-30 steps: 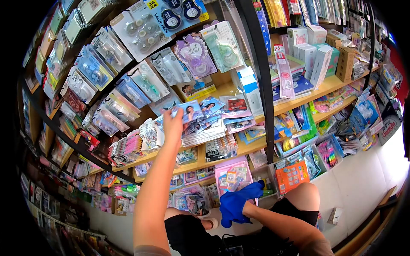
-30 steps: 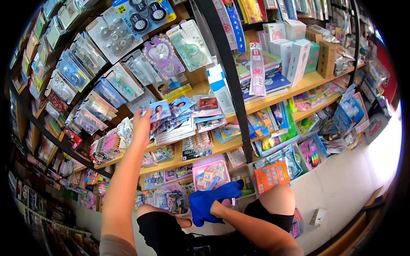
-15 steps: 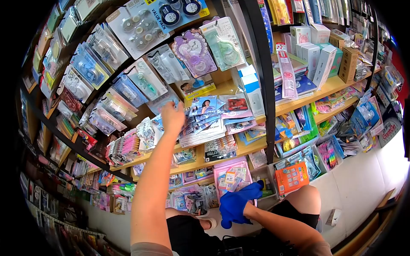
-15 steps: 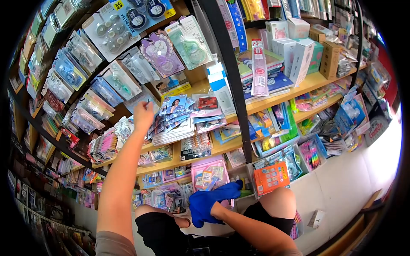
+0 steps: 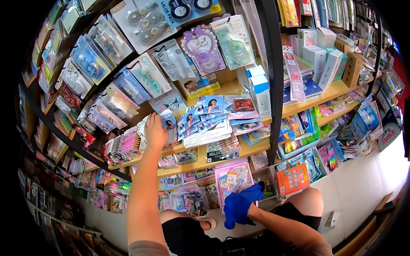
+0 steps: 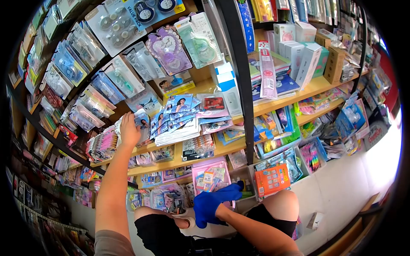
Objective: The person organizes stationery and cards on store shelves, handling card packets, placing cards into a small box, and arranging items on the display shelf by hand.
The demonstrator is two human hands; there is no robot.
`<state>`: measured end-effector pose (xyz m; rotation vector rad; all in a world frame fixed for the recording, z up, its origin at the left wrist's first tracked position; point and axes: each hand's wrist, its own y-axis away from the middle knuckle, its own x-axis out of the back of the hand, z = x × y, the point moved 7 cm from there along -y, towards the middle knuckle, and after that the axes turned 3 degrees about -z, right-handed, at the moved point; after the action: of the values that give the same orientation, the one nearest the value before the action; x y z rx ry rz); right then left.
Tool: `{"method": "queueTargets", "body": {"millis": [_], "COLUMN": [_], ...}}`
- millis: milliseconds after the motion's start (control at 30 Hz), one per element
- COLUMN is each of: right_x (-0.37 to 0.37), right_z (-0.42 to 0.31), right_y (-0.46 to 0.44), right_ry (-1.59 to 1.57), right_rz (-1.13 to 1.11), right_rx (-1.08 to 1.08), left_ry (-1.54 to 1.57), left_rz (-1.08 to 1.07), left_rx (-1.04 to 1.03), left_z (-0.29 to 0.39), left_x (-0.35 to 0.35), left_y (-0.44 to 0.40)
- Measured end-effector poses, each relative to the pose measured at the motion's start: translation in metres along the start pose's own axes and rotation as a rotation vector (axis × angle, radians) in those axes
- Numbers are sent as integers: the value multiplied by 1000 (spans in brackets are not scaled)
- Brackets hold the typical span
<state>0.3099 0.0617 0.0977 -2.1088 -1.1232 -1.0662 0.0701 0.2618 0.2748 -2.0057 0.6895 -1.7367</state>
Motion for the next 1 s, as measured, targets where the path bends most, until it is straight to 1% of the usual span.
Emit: {"method": "queueTargets", "body": {"millis": [33,100,133,200,233,333,433,467,533,600,633,667,700,733,767,800,833,867,900,967,1000], "right_x": [1,2,2,7,10,22,44,44,42,44,48,54,61,66,72,53,-22,-95,-79,-39,-13], "right_z": [-1,-4,-5,-6,-7,-2,4,4,3,-8,-16,-26,-32,-38,-44,-33,15,62,49,28,14], "right_y": [-1,-4,-5,-5,-6,-13,-8,-9,-13,-15,-15,-12,-10,-7,-4,1,-4,-8,-9,-2,8], "right_ry": [-1,27,42,66,79,-26,190,312,556,670,665,663,511,354,202,-34,-122,-210,-104,117,141], "right_rz": [14,-58,-94,-62,-46,-128,294,339,427,478,483,488,538,594,656,815,730,644,468,130,443], "right_rx": [12,5,4,36,59,-36,-164,-196,-258,-265,-241,-218,-233,-240,-240,-173,-135,-106,-183,-318,-248], "left_ry": [7,19,8,-22,11,134,369,419,755,1121,1171,1262,1332,1367,1629,1989,2113,2128,2138,2170,2182], "left_rz": [1,4,-30,-93,-53,75,169,172,119,-51,-67,-142,-209,-258,-268,-241,-213,-238,-263,-319,-351], "left_rx": [-10,-29,-26,-15,-20,-44,-8,43,205,450,513,595,760,845,1006,1106,1278,1206,1138,1097,1074], "left_z": [0,0,1,4,5,6,9,11,13,39,52,62,90,116,142,169,193,206,213,216,217], "left_x": [0,6,7,13,21,50,86,95,90,83,68,36,29,27,4,-30,-11,-24,-26,-20,-14], "left_y": [0,2,4,9,10,15,36,49,90,142,171,208,233,250,276,307,305,311,313,305,299]}}
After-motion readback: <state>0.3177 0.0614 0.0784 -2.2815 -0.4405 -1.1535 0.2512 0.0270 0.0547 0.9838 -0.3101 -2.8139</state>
